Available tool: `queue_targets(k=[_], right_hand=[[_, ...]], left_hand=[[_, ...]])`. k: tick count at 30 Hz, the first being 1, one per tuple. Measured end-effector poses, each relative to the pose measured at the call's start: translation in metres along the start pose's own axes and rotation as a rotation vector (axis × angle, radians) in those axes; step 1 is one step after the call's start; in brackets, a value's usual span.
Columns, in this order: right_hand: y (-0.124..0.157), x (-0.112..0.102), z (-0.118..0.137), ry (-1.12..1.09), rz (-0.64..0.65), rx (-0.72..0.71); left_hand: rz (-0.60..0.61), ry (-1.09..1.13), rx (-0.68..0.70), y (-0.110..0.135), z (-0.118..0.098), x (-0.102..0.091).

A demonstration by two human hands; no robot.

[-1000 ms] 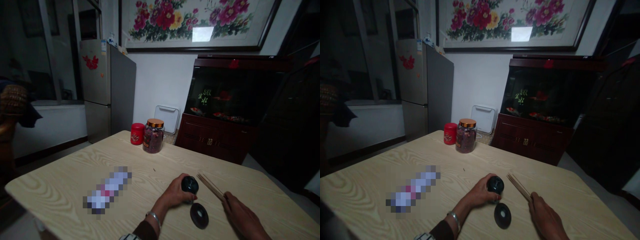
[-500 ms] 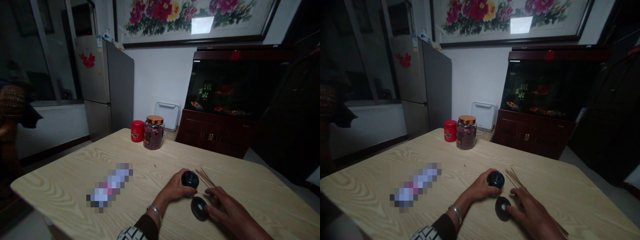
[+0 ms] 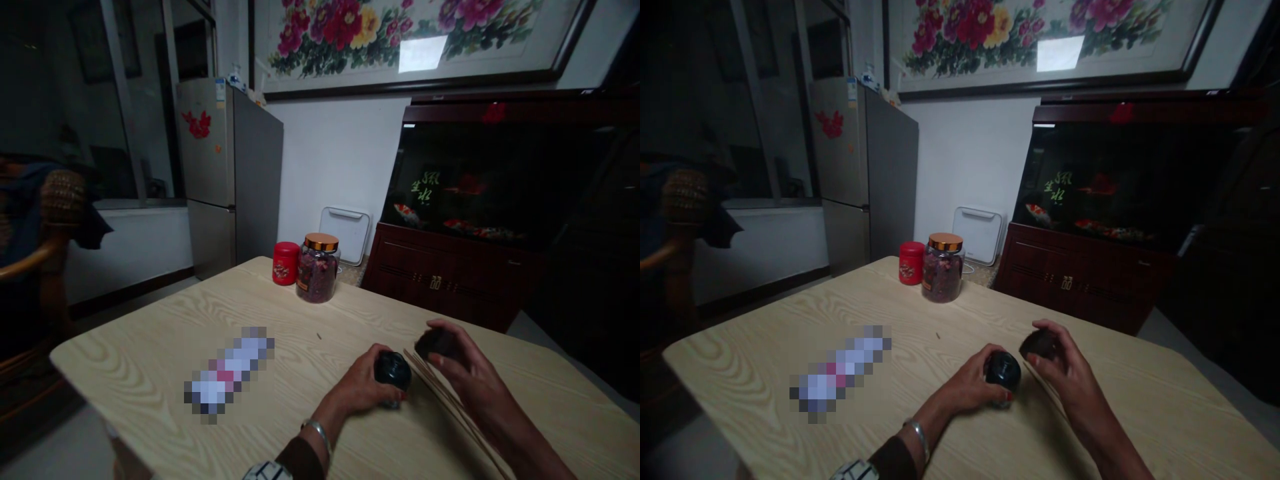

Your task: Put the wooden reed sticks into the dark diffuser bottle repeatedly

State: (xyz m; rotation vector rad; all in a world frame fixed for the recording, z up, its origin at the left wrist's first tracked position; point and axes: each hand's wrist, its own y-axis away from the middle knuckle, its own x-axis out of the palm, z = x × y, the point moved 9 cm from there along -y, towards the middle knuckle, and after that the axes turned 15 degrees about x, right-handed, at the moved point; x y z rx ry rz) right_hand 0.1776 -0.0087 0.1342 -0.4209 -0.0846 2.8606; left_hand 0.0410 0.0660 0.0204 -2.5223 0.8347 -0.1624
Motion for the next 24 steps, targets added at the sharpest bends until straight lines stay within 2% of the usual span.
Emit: queue_targets(k=[2, 4, 7, 11, 14, 20, 24], right_hand=[[-0.014, 0.006, 0.002, -0.109, -0.038, -0.016], [-0.024, 0.018, -0.007, -0.139, -0.014, -0.020], [-0.030, 0.032, -0.026, -0.077, 0.023, -0.032], [-0.029, 0.033, -0.038, 0.036, 0.049, -0.055], [-0.025, 0.035, -0.033, 0.130, 0.091, -0.082], [-0.024, 0.039, -0.024, 0.308, 0.188, -0.056], [-0.028, 0.041, -0.011, 0.501, 0.176, -0.121]], left_hand=[[-0.007, 0.024, 0.008, 0.000, 0.002, -0.001], [-0.017, 0.044, 0.022, 0.000, 0.004, -0.001], [-0.031, 0.079, 0.037, -0.002, 0.004, -0.001], [-0.052, 0.174, 0.040, -0.004, 0.002, 0.000], [-0.049, 0.229, 0.033, -0.005, -0.002, 0.002], [-0.035, 0.189, 0.058, -0.005, -0.009, 0.000], [-0.019, 0.193, 0.050, -0.005, -0.005, 0.002]])
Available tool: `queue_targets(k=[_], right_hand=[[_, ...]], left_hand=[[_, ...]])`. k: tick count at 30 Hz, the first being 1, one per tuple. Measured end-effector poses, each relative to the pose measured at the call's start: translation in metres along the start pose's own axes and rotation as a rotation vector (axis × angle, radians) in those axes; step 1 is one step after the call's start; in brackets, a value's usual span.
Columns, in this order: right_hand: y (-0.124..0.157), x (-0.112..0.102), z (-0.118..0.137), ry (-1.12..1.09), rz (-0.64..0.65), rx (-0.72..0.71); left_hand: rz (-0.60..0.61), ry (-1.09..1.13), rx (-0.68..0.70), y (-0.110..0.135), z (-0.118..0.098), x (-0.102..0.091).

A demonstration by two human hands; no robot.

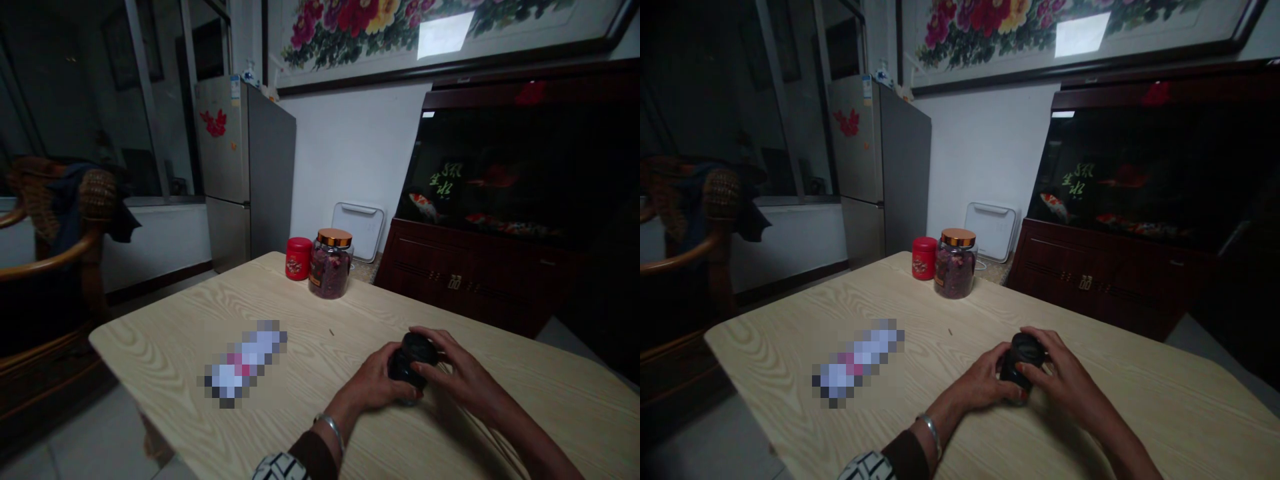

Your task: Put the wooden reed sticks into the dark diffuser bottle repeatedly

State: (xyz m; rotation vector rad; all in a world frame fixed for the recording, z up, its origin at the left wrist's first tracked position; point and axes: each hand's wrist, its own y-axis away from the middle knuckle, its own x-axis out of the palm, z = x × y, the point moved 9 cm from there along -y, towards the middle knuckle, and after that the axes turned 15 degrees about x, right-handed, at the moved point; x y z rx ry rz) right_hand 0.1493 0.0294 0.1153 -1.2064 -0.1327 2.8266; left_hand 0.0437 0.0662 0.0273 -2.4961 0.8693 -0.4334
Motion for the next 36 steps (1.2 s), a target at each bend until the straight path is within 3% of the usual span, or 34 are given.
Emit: queue_targets(k=[5, 13, 16, 20, 28, 33, 36], right_hand=[[-0.003, 0.001, 0.001, 0.274, -0.063, 0.055], [0.010, 0.002, 0.012, 0.102, 0.113, -0.055], [0.005, -0.006, 0.018, 0.161, 0.013, -0.069], [0.000, -0.009, 0.016, 0.308, -0.097, 0.022], [0.009, 0.003, 0.020, 0.182, 0.129, -0.085], [0.001, -0.006, 0.019, 0.314, -0.013, 0.006], [0.002, -0.004, 0.018, 0.342, -0.010, 0.043]], left_hand=[[-0.009, 0.023, 0.015, -0.001, 0.005, 0.000], [-0.003, -0.029, 0.066, -0.001, 0.000, -0.002], [-0.002, -0.014, 0.043, 0.000, 0.004, -0.002], [-0.005, -0.003, 0.022, -0.001, 0.007, -0.002], [-0.008, 0.022, 0.040, -0.001, 0.001, -0.001], [0.000, 0.036, 0.027, 0.000, 0.005, -0.001], [-0.004, -0.039, 0.049, -0.001, 0.002, -0.004]])
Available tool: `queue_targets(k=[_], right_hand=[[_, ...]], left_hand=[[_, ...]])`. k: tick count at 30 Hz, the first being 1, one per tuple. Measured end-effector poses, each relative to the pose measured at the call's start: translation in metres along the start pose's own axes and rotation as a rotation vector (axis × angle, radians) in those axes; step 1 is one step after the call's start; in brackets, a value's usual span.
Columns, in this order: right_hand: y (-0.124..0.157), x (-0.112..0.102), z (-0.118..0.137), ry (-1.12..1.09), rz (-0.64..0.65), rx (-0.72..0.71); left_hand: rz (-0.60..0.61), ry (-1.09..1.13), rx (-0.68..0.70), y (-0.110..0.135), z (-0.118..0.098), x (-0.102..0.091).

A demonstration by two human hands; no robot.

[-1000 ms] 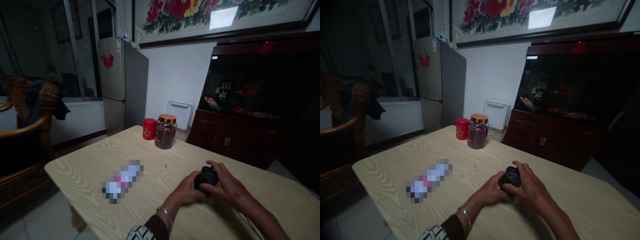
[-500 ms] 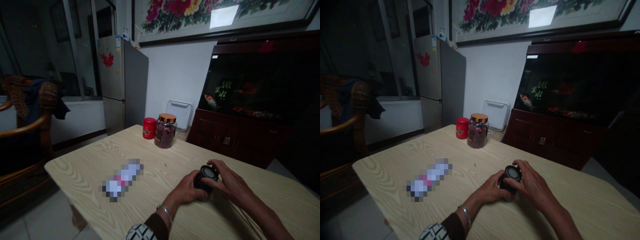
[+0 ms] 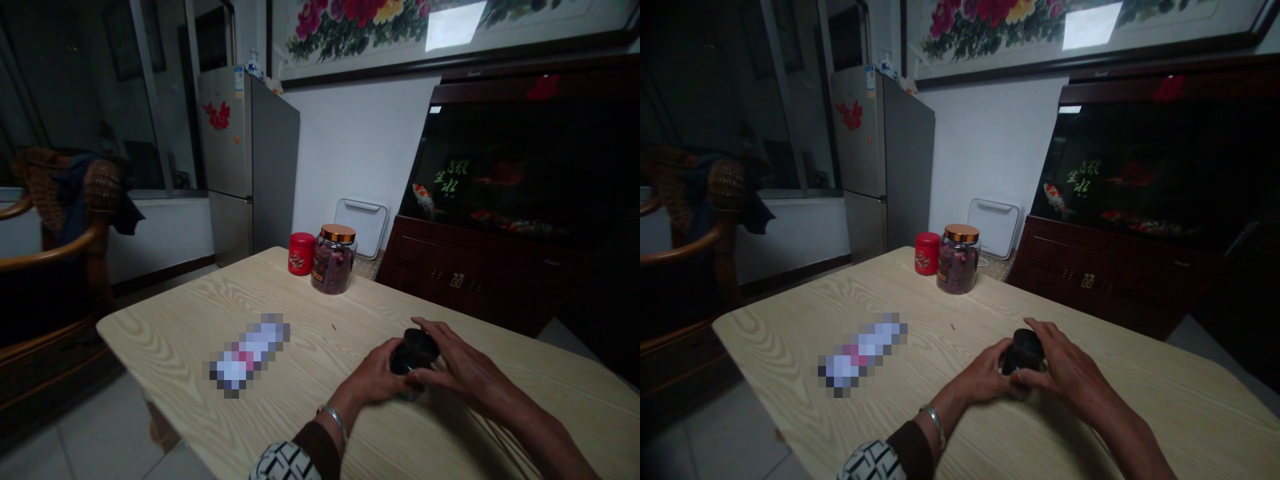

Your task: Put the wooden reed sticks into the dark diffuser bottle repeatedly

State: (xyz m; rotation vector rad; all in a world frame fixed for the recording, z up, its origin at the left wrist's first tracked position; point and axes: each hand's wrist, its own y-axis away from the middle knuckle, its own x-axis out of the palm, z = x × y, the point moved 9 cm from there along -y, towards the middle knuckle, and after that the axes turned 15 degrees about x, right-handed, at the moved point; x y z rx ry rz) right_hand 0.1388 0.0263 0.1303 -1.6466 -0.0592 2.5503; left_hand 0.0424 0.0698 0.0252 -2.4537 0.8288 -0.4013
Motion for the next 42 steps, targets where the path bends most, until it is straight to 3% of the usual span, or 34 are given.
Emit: queue_targets(k=[6, 16, 22, 25, 30, 35, 37, 42], right_hand=[[0.008, 0.005, 0.001, -0.150, 0.144, -0.128], [-0.001, -0.001, 0.006, 0.083, -0.061, -0.023], [0.007, 0.001, 0.010, -0.105, 0.142, -0.141], [0.003, -0.002, 0.010, -0.104, 0.164, -0.166], [-0.007, -0.005, -0.004, 0.070, 0.064, 0.016], [0.002, -0.003, -0.003, -0.030, 0.147, -0.078], [0.002, -0.005, -0.012, -0.011, 0.162, -0.025], [-0.002, -0.023, -0.035, 0.120, -0.033, 0.208]], left_hand=[[0.001, 0.000, -0.004, 0.001, -0.006, 0.000], [0.002, 0.049, -0.037, 0.001, 0.006, 0.003], [0.007, 0.023, 0.001, 0.001, 0.000, 0.000], [0.004, 0.031, -0.012, 0.001, 0.002, 0.000], [-0.006, 0.020, -0.011, 0.001, 0.005, -0.001], [0.001, 0.009, -0.013, 0.000, 0.002, 0.000], [-0.002, 0.018, -0.017, 0.001, 0.001, 0.000], [-0.006, -0.018, -0.043, 0.001, 0.004, -0.001]])
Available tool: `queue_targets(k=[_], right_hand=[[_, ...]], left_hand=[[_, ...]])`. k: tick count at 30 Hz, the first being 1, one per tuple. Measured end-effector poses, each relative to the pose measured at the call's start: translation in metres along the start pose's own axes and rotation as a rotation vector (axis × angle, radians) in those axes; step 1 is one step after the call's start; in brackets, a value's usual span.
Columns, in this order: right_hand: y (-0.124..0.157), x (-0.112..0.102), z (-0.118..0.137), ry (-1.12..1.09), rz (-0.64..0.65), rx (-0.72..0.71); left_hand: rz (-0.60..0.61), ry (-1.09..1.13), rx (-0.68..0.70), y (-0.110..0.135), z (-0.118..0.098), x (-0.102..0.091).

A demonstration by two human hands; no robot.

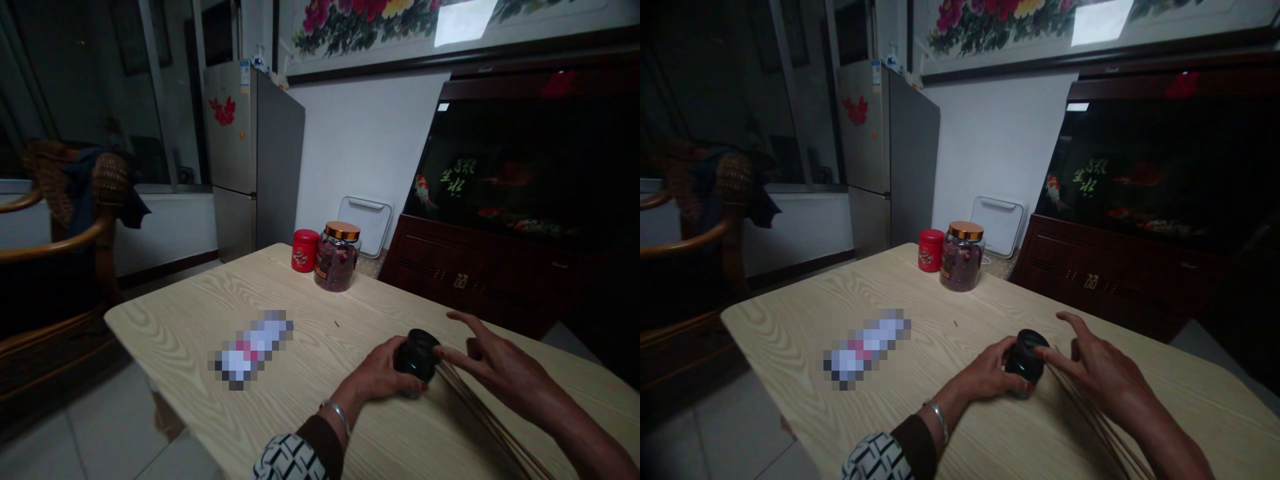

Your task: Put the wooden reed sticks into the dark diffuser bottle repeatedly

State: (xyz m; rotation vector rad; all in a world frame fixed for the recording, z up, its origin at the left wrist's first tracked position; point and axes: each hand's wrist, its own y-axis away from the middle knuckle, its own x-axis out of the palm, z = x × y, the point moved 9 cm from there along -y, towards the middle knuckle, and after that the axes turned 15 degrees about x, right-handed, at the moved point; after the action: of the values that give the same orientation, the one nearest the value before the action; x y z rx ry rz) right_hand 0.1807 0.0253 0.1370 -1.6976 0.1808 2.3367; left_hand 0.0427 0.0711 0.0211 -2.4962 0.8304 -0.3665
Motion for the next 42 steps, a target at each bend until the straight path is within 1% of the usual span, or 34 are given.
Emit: queue_targets(k=[1, 3, 5, 6, 7, 8, 10, 11, 12, 13, 15, 17, 18, 19, 21, 23, 25, 30, 34, 37, 39, 40, 42], right_hand=[[0.000, -0.002, 0.001, -0.053, -0.024, -0.004], [0.002, 0.000, 0.010, -0.199, -0.024, -0.073], [0.006, 0.008, 0.021, -0.287, 0.055, -0.190], [0.007, 0.013, 0.024, -0.286, 0.091, -0.219], [0.007, 0.016, 0.023, -0.258, 0.102, -0.207], [0.005, 0.016, 0.019, -0.214, 0.084, -0.159], [0.000, 0.011, 0.004, -0.131, -0.013, -0.016], [-0.001, 0.007, 0.000, -0.118, -0.056, 0.026], [-0.001, 0.006, -0.001, -0.133, -0.067, 0.020], [0.000, 0.008, 0.003, -0.172, -0.041, -0.028], [0.004, 0.018, 0.015, -0.280, 0.063, -0.161], [0.007, 0.028, 0.023, -0.349, 0.141, -0.247], [0.007, 0.032, 0.024, -0.362, 0.142, -0.263], [0.007, 0.034, 0.025, -0.368, 0.118, -0.269], [0.006, 0.034, 0.024, -0.373, 0.032, -0.272], [0.007, 0.033, 0.024, -0.372, -0.041, -0.261], [0.010, 0.034, 0.024, -0.360, -0.074, -0.248], [0.016, 0.036, 0.027, -0.363, -0.082, -0.225], [0.020, 0.038, 0.024, -0.422, -0.098, -0.184], [0.023, 0.038, 0.014, -0.538, -0.115, -0.136], [0.025, 0.040, 0.000, -0.659, -0.117, -0.059], [0.025, 0.043, -0.010, -0.730, -0.120, -0.007], [0.027, 0.052, -0.032, -0.889, -0.139, 0.108]], left_hand=[[0.002, 0.005, -0.001, 0.000, 0.000, 0.000], [0.000, 0.022, -0.001, 0.000, 0.000, 0.001], [-0.006, 0.029, 0.002, 0.000, -0.001, 0.000], [-0.008, 0.032, 0.004, 0.000, -0.002, 0.000], [-0.006, 0.038, 0.005, 0.000, -0.003, 0.000], [-0.001, 0.046, 0.005, 0.001, -0.004, 0.001], [0.003, 0.055, 0.001, 0.001, -0.003, 0.001], [0.004, 0.057, -0.005, 0.001, -0.003, 0.001], [0.001, 0.055, -0.008, 0.001, -0.002, 0.001], [-0.005, 0.051, -0.006, 0.001, -0.001, 0.001], [-0.011, 0.052, 0.005, 0.000, -0.001, 0.000], [-0.007, 0.060, 0.013, 0.000, -0.001, 0.001], [-0.003, 0.068, 0.013, 0.000, -0.001, 0.001], [0.005, 0.080, 0.011, 0.000, 0.000, 0.002], [0.014, 0.102, 0.009, 0.000, 0.000, 0.002], [0.020, 0.123, 0.008, 0.000, 0.002, 0.001], [0.027, 0.153, 0.005, 0.000, 0.003, 0.001], [0.064, 0.203, -0.033, 0.001, 0.006, 0.004], [0.126, 0.190, -0.013, 0.003, -0.005, 0.005], [0.153, 0.220, -0.014, 0.006, -0.010, 0.003], [0.118, 0.224, -0.035, 0.008, -0.006, -0.005], [0.074, 0.203, -0.048, 0.009, -0.003, -0.012], [-0.081, 0.135, -0.077, 0.011, 0.005, -0.031]])
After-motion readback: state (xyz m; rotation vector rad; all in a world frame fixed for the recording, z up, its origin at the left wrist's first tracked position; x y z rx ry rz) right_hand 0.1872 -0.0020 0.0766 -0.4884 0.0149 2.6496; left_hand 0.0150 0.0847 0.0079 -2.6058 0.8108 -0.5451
